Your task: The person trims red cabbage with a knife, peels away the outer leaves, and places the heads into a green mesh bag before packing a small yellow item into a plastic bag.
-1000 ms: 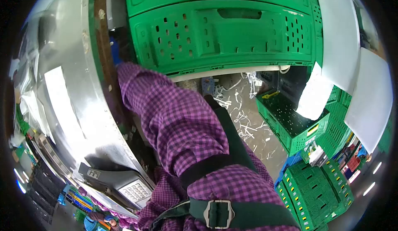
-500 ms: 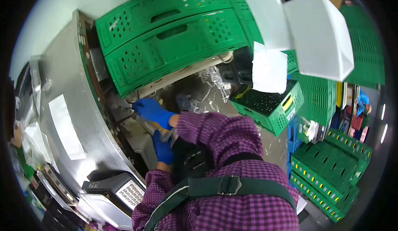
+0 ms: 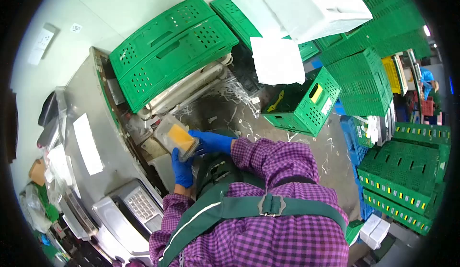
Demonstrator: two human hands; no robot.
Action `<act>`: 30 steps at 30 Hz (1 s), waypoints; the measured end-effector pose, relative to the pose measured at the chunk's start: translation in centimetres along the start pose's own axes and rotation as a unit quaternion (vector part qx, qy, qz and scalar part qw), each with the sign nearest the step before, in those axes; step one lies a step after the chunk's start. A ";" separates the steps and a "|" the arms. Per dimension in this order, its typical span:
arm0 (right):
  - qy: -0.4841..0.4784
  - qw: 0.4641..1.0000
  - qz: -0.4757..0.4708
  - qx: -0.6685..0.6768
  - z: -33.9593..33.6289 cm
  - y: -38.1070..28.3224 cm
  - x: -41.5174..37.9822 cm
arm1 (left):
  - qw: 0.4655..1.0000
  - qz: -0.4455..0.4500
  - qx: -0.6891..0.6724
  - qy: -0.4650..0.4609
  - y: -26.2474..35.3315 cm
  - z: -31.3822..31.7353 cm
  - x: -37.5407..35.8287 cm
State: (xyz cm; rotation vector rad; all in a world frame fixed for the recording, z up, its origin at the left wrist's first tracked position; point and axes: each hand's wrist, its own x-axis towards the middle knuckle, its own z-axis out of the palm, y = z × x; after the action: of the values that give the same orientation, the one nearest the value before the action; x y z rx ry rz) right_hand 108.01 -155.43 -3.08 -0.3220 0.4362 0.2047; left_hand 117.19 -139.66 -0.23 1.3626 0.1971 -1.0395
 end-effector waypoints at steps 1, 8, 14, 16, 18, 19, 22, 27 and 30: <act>-0.013 0.991 -0.037 -0.130 0.5 0.1 -0.3 | 1.000 0.009 -0.002 0.007 -0.3 -0.4 -1.1; -0.045 0.959 0.087 -0.265 4.3 1.0 -4.5 | 0.986 0.105 -0.009 0.132 -5.0 -0.3 -9.8; 0.022 0.939 0.121 -0.320 -3.5 6.8 -11.2 | 0.970 0.053 -0.052 0.231 -12.6 6.4 -14.7; 0.028 0.946 0.146 -0.288 -4.9 6.4 -15.4 | 0.967 0.023 -0.056 0.249 -14.8 7.6 -16.4; 0.033 0.953 0.192 -0.230 -6.9 6.1 -17.3 | 0.975 0.009 -0.039 0.220 -16.6 8.9 -17.8; 0.031 0.951 0.198 -0.234 -7.9 6.2 -18.0 | 0.979 0.004 -0.029 0.203 -17.3 9.5 -18.5; 0.110 0.968 0.166 -0.153 -8.1 3.8 -20.7 | 0.982 -0.012 -0.061 0.180 -19.2 9.9 -19.9; 0.288 0.947 -0.073 -0.125 -16.7 -1.0 -20.1 | 0.983 -0.021 -0.061 0.169 -22.0 9.6 -22.4; 0.354 0.895 -0.223 -0.158 -21.2 -6.8 -20.9 | 0.971 0.002 -0.098 0.217 -25.5 8.8 -25.4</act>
State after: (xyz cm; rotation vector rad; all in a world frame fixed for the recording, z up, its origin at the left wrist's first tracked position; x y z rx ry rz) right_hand 83.18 -171.70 -10.17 -0.8144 1.0382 -0.3140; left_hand 81.17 -131.21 1.06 1.3914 0.6054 -0.6850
